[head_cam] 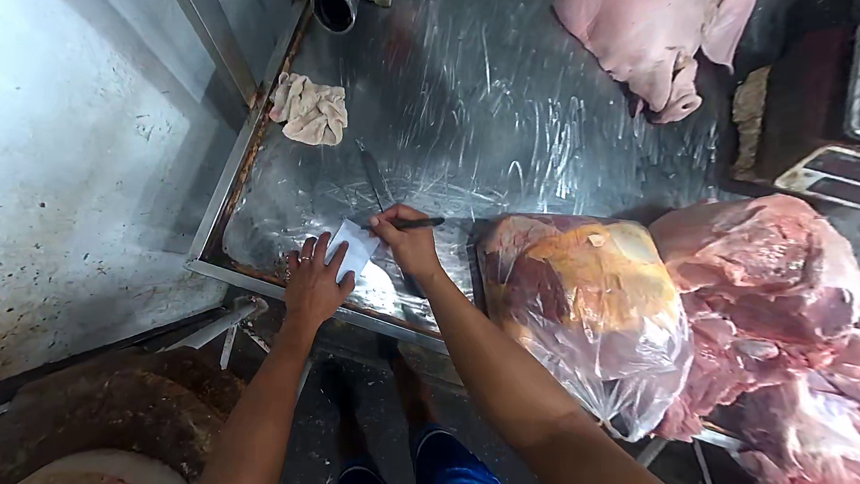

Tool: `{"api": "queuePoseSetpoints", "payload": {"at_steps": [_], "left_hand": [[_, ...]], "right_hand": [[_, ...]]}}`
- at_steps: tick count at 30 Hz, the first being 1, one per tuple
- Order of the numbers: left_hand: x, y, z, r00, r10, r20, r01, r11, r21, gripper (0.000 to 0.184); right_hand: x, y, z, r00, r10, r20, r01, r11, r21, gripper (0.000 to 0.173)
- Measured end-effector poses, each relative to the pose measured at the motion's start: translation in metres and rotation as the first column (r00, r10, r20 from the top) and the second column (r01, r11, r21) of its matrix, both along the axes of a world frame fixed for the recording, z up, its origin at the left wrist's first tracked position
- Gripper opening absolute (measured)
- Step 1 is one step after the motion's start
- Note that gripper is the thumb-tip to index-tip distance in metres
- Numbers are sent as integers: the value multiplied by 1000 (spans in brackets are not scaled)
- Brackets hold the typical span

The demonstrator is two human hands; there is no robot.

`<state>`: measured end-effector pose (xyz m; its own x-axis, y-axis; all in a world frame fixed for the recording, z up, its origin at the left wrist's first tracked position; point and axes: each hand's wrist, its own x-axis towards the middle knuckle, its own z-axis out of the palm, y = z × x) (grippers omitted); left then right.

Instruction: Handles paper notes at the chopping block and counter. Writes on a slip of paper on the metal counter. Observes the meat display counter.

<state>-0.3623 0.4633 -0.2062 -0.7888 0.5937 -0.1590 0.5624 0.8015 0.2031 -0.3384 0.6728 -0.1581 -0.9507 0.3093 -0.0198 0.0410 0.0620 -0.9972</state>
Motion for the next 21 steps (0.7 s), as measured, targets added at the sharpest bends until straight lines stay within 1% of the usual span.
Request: {"api": "queuePoseSetpoints", "payload": {"at_steps": [2,4,6,11,15,19,21], "left_hand": [[1,-1,-3,999,9,-47,-7,999,45,55],[1,0,-2,999,-13,-37,14,999,42,59],[-1,0,-2,999,-44,-21,44,999,23,65],[-2,-1,-3,997,-72,-12,72,997,5,64],[-3,-1,1,998,-60,0,60,998,17,64],[-4,-1,-4,998,-68,-16,68,998,9,64],[-5,-1,-4,997,-71,-10,71,997,2,65]], "right_hand": [[-18,-6,-11,998,-23,-53,23,1000,7,12],[-32,-11,-25,997,-13,-81,14,1000,10,14],[-45,-17,-36,998,9,-63,-5,998,55,16],[-68,-21,-54,1000,-6,1,5,982,191,23],[-73,-22,-69,999,-5,-35,14,969,246,28],[-76,-15,-69,998,61,19,-64,954,292,26],[-76,-16,-71,998,66,4,-64,949,309,27]]}}
